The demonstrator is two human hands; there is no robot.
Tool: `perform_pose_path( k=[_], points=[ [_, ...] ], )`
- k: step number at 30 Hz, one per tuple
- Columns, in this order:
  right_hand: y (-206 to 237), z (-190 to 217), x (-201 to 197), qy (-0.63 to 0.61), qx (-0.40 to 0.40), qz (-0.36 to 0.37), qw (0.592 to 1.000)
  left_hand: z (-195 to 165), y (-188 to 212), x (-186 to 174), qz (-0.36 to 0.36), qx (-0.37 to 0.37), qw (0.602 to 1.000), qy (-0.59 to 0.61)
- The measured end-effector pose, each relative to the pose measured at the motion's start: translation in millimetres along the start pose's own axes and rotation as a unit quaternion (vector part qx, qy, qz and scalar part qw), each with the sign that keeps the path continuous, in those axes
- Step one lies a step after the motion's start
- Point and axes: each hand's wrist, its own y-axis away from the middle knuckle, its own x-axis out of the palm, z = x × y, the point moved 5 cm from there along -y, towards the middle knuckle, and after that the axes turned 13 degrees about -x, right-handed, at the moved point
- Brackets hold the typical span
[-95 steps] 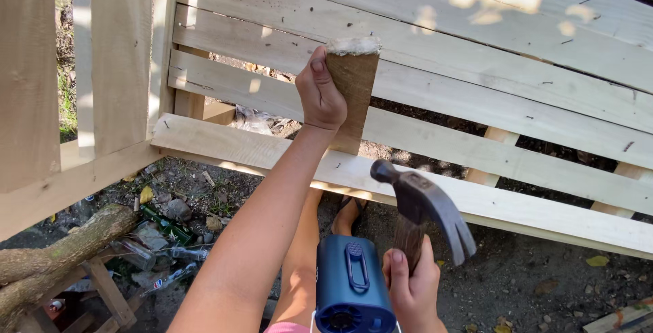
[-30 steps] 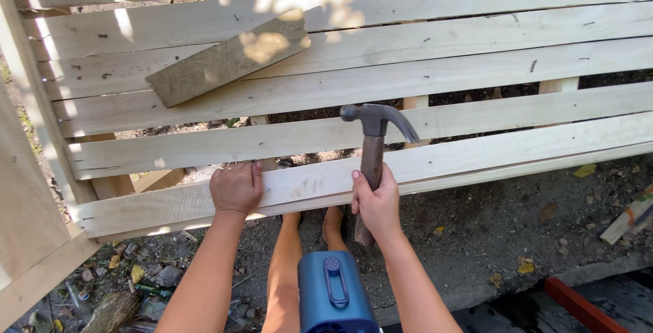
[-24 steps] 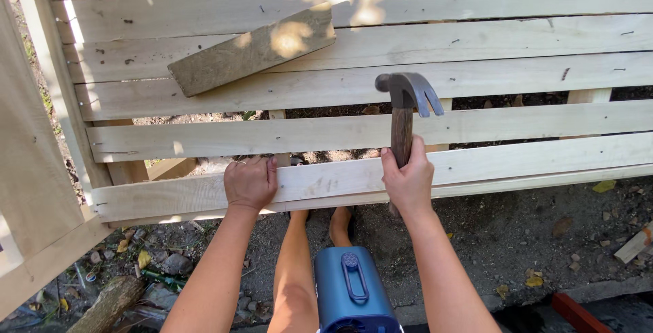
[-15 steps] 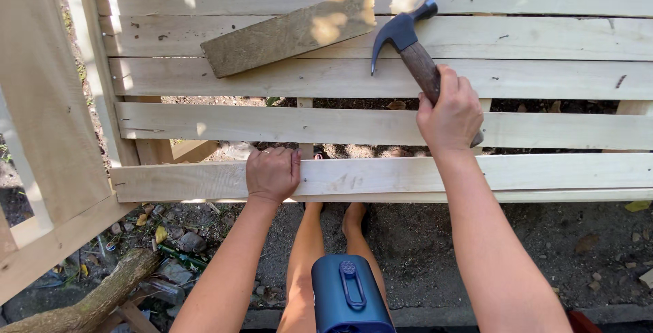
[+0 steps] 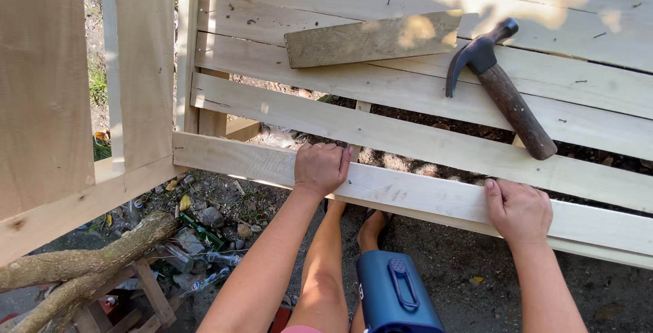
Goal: The person uses a claw hammer and a small wood block as a fulcrum to pry nails out of a slatted wooden bench frame, repositioning the block and hammer along the boards. They then press and align a loose slat back onto the frame and hammer near its edge.
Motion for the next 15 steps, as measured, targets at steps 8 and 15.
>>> perform_pose_path(
  k=[8, 15],
  points=[
    [-6.9, -26.9, 0.7, 0.039, -0.012, -0.021, 0.999, -6.3, -21.2, -9.8, 0.006, -0.013, 1.000, 0.025],
    [34.4, 4.2, -44.8, 0.020, -0.001, -0.027, 0.999, -10.1, 11.3, -34.1, -0.035, 0.029, 0.996, 0.072]
  ],
)
